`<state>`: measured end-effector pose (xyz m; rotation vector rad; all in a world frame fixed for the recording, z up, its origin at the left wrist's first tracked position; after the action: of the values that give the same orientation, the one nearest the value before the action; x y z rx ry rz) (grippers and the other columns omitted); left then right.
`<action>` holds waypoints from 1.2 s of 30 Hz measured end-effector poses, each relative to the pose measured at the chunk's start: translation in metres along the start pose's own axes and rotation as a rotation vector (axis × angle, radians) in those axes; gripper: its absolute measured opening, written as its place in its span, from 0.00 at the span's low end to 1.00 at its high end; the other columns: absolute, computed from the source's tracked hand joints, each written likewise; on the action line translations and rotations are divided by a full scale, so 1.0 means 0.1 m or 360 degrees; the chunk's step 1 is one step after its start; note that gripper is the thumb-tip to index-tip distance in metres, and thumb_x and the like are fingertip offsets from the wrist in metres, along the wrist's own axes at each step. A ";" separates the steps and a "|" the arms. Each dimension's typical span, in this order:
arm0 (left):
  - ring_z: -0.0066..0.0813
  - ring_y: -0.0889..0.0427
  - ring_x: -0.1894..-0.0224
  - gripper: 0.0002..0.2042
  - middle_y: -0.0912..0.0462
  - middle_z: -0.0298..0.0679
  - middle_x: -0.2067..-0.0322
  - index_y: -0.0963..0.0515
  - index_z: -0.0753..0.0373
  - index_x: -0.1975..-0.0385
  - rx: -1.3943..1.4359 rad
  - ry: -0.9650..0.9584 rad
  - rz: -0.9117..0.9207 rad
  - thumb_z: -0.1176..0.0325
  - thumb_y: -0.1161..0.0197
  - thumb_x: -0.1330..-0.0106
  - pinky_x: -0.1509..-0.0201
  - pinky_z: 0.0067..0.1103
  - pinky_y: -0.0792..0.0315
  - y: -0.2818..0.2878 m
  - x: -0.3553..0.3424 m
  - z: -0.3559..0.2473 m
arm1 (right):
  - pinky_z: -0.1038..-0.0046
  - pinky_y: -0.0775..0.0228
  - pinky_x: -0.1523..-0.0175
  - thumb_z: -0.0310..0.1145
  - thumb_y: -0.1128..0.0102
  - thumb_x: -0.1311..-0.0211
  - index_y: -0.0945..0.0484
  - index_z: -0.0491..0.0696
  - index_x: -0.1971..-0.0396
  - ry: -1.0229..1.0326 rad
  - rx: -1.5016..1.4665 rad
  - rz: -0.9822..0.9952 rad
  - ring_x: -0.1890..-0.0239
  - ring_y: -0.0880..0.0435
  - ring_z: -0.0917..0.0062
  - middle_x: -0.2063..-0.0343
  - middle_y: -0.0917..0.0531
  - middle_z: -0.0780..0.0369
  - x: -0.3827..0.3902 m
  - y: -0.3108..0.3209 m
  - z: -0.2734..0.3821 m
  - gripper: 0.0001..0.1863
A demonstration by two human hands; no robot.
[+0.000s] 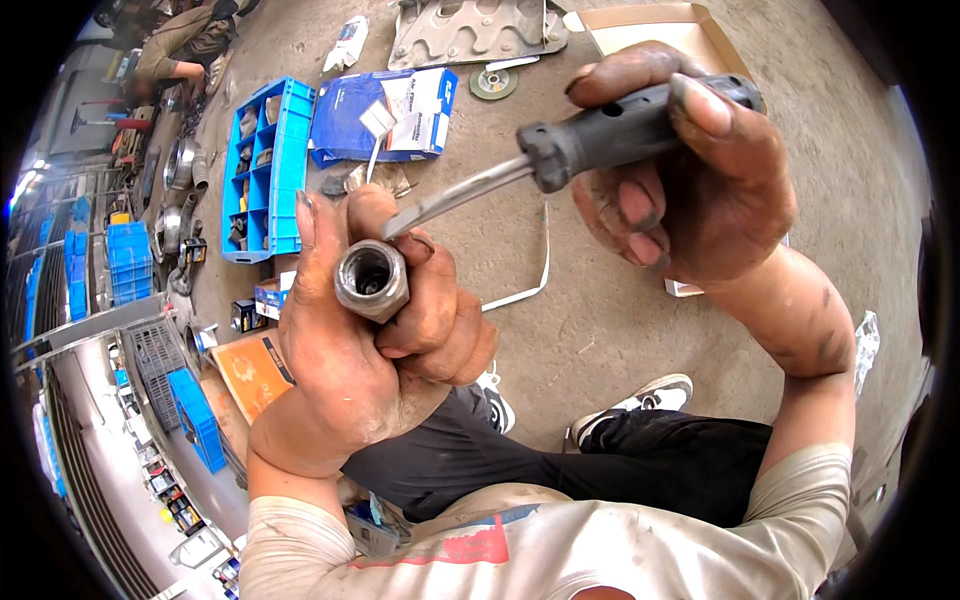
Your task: The person uses a screwdriver to scrape the inside of a cylindrical metal part, then walks to a vehicle and hands the part to a coworker who is working on the wheel hub.
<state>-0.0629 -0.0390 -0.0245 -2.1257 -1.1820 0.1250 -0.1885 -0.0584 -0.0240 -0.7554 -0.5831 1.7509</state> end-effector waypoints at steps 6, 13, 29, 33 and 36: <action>0.17 0.55 0.91 0.25 0.50 0.26 0.89 0.30 0.53 0.65 -0.0024 -0.0029 -0.0167 0.41 0.69 0.32 0.87 0.17 0.55 0.10 -0.01 -0.01 | 0.83 0.31 0.80 0.46 0.47 0.42 0.34 0.36 0.52 0.0458 0.0578 0.0102 0.78 0.25 0.82 0.63 0.28 0.53 0.19 0.13 0.25 0.28; 0.17 0.49 0.89 0.26 0.45 0.27 0.88 0.29 0.52 0.60 0.0071 -0.0058 -0.0473 0.41 0.72 0.32 0.82 0.18 0.49 0.21 0.03 -0.09 | 0.83 0.36 0.77 0.44 0.32 0.54 0.19 0.48 0.68 0.0817 0.1730 0.0622 0.77 0.28 0.80 0.75 0.26 0.60 0.39 -0.49 0.45 0.17; 0.17 0.48 0.88 0.23 0.45 0.28 0.87 0.29 0.50 0.61 0.0012 0.0011 -0.0619 0.40 0.65 0.33 0.83 0.16 0.49 0.28 0.06 -0.04 | 0.81 0.37 0.76 0.37 0.27 0.64 0.16 0.59 0.75 0.0708 0.1748 0.0179 0.79 0.30 0.83 0.78 0.29 0.67 0.29 -0.65 0.42 0.10; 0.17 0.48 0.89 0.23 0.45 0.28 0.87 0.29 0.50 0.61 0.0105 0.0042 -0.0655 0.40 0.65 0.33 0.83 0.16 0.50 0.30 0.07 -0.02 | 0.82 0.37 0.77 0.33 0.24 0.69 0.16 0.59 0.78 0.0735 0.1724 0.0115 0.80 0.30 0.84 0.79 0.29 0.68 0.30 -0.64 0.43 0.13; 0.17 0.48 0.89 0.23 0.45 0.28 0.87 0.30 0.51 0.61 0.0110 0.0034 -0.0737 0.40 0.65 0.33 0.84 0.16 0.49 0.31 0.08 -0.02 | 0.82 0.38 0.78 0.33 0.24 0.69 0.17 0.59 0.78 0.0771 0.1693 0.0050 0.81 0.30 0.84 0.80 0.29 0.68 0.31 -0.63 0.43 0.12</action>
<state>-0.0355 -0.0447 -0.0396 -1.7382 -1.5972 -0.0655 -0.1857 -0.0114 0.0432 -0.3739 0.6663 1.5256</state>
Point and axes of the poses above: each hand's wrist, its own x-axis away from the middle knuckle, its own y-axis out of the back of the hand, z = x × y, the point moved 9 cm from there along -x, towards the middle knuckle
